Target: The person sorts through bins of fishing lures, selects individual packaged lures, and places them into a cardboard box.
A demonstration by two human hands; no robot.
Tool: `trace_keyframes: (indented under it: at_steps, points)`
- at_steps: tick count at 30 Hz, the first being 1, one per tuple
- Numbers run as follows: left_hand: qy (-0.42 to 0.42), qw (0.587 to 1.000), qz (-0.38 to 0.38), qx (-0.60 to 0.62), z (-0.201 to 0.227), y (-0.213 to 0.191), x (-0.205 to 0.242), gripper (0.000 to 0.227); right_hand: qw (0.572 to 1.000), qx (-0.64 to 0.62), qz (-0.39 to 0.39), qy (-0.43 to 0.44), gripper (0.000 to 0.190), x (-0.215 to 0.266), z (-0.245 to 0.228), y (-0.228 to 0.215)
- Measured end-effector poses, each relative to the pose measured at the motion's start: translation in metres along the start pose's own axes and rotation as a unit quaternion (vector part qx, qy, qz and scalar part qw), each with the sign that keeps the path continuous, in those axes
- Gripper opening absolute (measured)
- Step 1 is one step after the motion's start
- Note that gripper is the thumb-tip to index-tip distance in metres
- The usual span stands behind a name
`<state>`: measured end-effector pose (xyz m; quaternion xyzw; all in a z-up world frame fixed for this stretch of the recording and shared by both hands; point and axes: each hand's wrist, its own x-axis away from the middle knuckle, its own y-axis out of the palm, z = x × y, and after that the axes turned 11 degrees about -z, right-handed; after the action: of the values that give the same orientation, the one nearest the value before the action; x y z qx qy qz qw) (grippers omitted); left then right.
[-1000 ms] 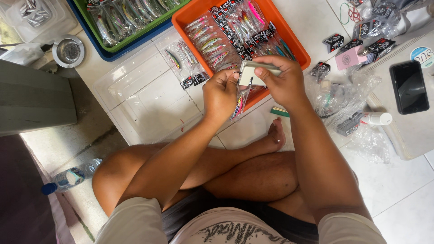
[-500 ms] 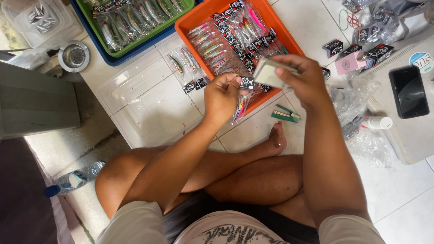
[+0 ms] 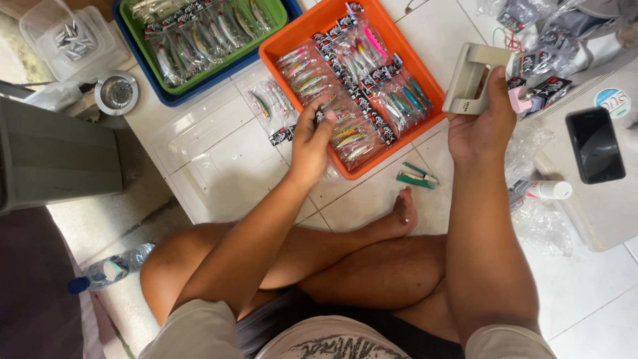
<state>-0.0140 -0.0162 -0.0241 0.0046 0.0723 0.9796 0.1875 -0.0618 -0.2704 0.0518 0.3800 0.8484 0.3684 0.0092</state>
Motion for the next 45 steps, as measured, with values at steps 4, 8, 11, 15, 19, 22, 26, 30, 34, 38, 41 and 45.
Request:
trace_keyframes:
  at_steps: [4,8,11,15,19,22,26,30,34,38,41,45]
  points:
    - [0.017,0.997,-0.08,0.014,0.004,-0.015,-0.017,0.069,0.999,-0.034,-0.024,0.003,0.046,-0.001,-0.009,0.001]
    - [-0.171,0.984,0.02,0.054,0.009,-0.031,-0.057,0.044,0.998,0.027,0.016,0.047,0.049,-0.001,-0.008,0.003]
    - [-0.228,0.97,0.062,-0.064,0.023,-0.035,-0.093,0.019,0.996,0.066,-0.003,0.056,0.04,-0.004,0.002,-0.002]
    - [-0.227,0.97,0.056,-0.071,0.016,-0.033,-0.146,0.059,0.991,0.005,-0.097,0.097,0.043,0.002,0.007,0.0]
    - [-0.263,0.959,0.032,-0.101,0.005,-0.018,-0.183,0.056,0.983,-0.004,-0.096,0.157,0.056,0.007,-0.001,0.009]
    - [-0.296,0.947,0.056,-0.111,0.001,-0.005,-0.202,0.019,0.982,0.007,-0.092,0.164,0.045,0.007,-0.003,0.011]
    - [-0.278,0.943,0.143,-0.112,-0.022,0.003,-0.224,0.019,0.981,0.021,-0.028,0.191,0.044,0.003,-0.003,0.009]
    - [-0.329,0.921,0.181,-0.098,-0.032,0.01,-0.232,0.049,0.975,0.054,0.01,0.217,0.067,0.008,-0.01,0.025]
    - [-0.338,0.924,0.156,-0.083,-0.042,0.016,-0.234,0.062,0.973,0.046,0.022,0.224,0.069,0.007,-0.01,0.025]
    - [-0.317,0.914,0.185,-0.171,-0.094,0.003,-0.257,0.039,0.976,0.043,0.022,0.212,0.065,0.006,-0.008,0.025]
    - [-0.352,0.742,-0.009,-0.57,-0.108,0.002,-0.268,0.026,0.977,0.046,0.017,0.205,0.059,0.006,-0.007,0.021]
    - [-0.321,0.467,-0.19,-0.802,-0.13,-0.008,-0.277,0.026,0.978,0.053,-0.008,0.203,0.047,0.004,-0.004,0.015]
